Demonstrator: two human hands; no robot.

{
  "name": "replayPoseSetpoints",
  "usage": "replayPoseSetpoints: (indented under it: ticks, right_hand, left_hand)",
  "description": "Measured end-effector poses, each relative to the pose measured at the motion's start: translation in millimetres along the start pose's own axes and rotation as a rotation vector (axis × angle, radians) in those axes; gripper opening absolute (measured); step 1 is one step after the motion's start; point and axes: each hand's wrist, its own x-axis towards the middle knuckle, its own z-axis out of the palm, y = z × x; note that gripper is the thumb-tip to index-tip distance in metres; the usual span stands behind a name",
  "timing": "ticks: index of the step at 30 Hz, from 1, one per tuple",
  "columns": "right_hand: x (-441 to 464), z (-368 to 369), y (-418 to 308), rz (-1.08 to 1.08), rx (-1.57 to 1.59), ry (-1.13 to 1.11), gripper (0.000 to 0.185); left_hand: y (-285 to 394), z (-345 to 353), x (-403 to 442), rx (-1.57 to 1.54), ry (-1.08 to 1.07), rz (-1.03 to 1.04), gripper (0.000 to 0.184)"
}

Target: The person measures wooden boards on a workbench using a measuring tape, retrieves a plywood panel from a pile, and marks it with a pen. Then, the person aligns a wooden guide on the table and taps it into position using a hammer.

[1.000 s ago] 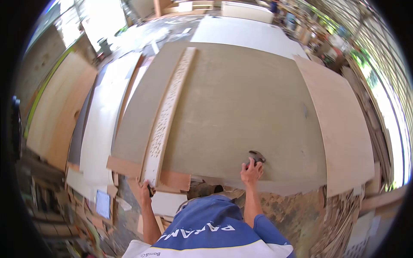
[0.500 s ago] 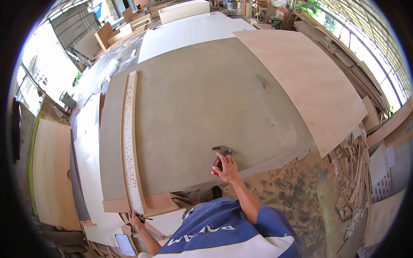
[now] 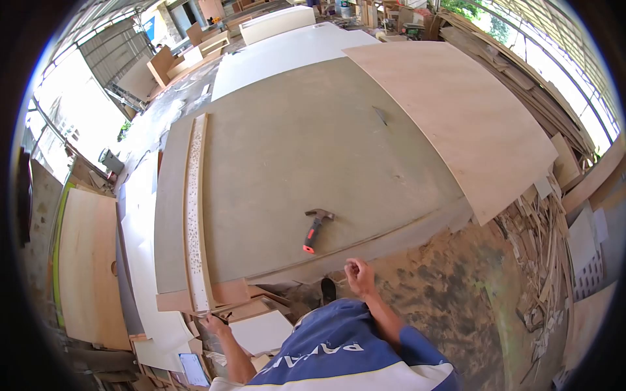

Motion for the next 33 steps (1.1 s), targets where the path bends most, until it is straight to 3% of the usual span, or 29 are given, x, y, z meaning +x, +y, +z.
replayPoseSetpoints:
  ticks: [3,5,9,12,14,15,16,18,20,22,25,27,28,29,31,33]
  right_hand:
    - [-38.8,-43.7,-6.1,0.152,0.012,-0.051,0.017]
    - [-59.1,-78.2,-16.2,0.270,0.076,-0.118,0.015]
    - [-66.7,-115.6,-38.1,0.283,0.108,-0.145,0.014]
    - [-64.7,-129.9,-36.5,0.330,0.071,-0.243,0.016]
    - [-67.7,-136.6,-12.2,0.123,-0.145,-0.473,0.019]
    - [-71.2,-143.7,-3.6,0.129,-0.141,-0.460,0.019]
    - [-74.7,-151.5,5.0,0.182,-0.209,-0.581,0.021]
    - [-79.2,-168.4,46.0,0.334,-0.405,-0.689,0.023]
    - [-97.0,-208.7,103.9,0.410,-0.528,-0.255,0.023]
    - [-115.0,-274.9,145.7,0.781,-0.711,-0.187,0.023]
    - [-155.8,-374.7,213.5,0.897,-0.688,-0.155,0.023]
    - [-184.1,-437.4,197.0,1.157,-0.049,-0.292,0.020]
    - [-196.4,-455.3,180.0,1.140,0.275,-0.118,0.021]
    - [-208.5,-458.2,190.6,1.152,0.291,-0.067,0.021]
    - [-236.5,-444.9,243.0,0.564,0.664,0.388,0.031]
    - [-251.1,-430.6,274.1,0.431,0.264,0.465,0.029]
  left_hand:
    - [-38.1,1.5,-62.9,-0.340,-0.125,-0.273,0.023]
    - [-77.1,4.3,-130.9,-0.312,-0.399,-0.432,0.022]
    - [-96.6,-0.1,-256.3,-0.281,-0.720,-0.718,0.023]
    - [-92.7,-4.9,-342.4,0.116,-0.970,-0.556,0.026]
    - [-78.7,-0.9,-393.0,0.248,-1.054,-0.520,0.030]
    - [-75.3,3.2,-413.3,0.358,-1.195,-0.385,0.034]
    - [-75.3,8.9,-428.0,0.467,-1.334,-0.238,0.039]
    - [-80.0,24.6,-445.6,0.562,-1.445,-0.170,0.042]
    - [-87.9,45.8,-466.4,0.659,-1.563,-0.095,0.044]
    - [-100.2,66.7,-483.6,0.678,-1.544,-0.136,0.037]
    - [-118.5,110.4,-518.6,0.717,-1.562,-0.164,0.028]
    - [-147.0,140.3,-535.3,0.809,-1.541,-0.180,0.023]
    - [-150.2,152.6,-561.5,0.851,-1.506,-0.184,0.022]
    - [-154.8,167.2,-587.0,0.877,-1.550,-0.185,0.022]
    - [-166.0,193.2,-635.0,0.865,-1.629,-0.183,0.022]
    - [-159.0,212.3,-696.2,0.887,-1.697,-0.248,0.024]
